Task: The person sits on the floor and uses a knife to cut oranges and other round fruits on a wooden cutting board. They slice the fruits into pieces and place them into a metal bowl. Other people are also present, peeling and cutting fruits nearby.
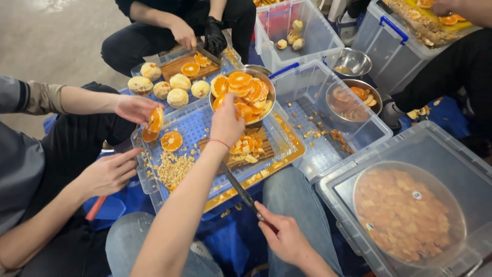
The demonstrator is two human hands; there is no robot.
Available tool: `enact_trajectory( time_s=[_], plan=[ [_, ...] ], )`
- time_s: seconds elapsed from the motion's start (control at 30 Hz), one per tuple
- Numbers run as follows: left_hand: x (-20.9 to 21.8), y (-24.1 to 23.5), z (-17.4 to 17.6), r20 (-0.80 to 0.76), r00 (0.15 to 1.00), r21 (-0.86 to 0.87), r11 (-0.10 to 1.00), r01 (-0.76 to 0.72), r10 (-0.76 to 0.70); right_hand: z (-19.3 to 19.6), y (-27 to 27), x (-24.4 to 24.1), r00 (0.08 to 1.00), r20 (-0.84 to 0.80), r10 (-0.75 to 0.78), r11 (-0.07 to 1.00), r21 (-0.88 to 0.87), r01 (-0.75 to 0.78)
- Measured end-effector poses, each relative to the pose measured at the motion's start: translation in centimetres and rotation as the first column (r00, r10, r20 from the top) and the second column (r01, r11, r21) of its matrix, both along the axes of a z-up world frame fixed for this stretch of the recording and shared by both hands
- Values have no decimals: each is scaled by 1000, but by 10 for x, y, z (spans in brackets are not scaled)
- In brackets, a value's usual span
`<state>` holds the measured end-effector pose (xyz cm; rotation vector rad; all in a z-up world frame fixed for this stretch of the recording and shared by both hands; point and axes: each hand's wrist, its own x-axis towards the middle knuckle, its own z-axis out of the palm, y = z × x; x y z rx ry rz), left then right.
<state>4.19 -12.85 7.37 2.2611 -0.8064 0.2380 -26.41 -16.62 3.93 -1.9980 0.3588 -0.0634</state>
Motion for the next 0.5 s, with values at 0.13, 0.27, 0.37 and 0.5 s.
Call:
enact_trajectory(
  time_s=[0.13,0.27,0.37,0.5],
  plan=[
    [-1,34,12,-162,986,-254,964,-78,37,9,4,-12,998,51,-39,998,45,37],
    [-8,79,1,-639,761,-250,905,-345,114,34,14,-17,969,-130,-212,949,209,236],
    [-22,106,-38,-730,669,-183,901,-393,143,45,24,-17,956,-168,-240,931,239,276],
    [-41,123,-88,-497,843,-128,944,-304,204,32,36,-19,970,-62,-237,967,-115,229]
  ],
)
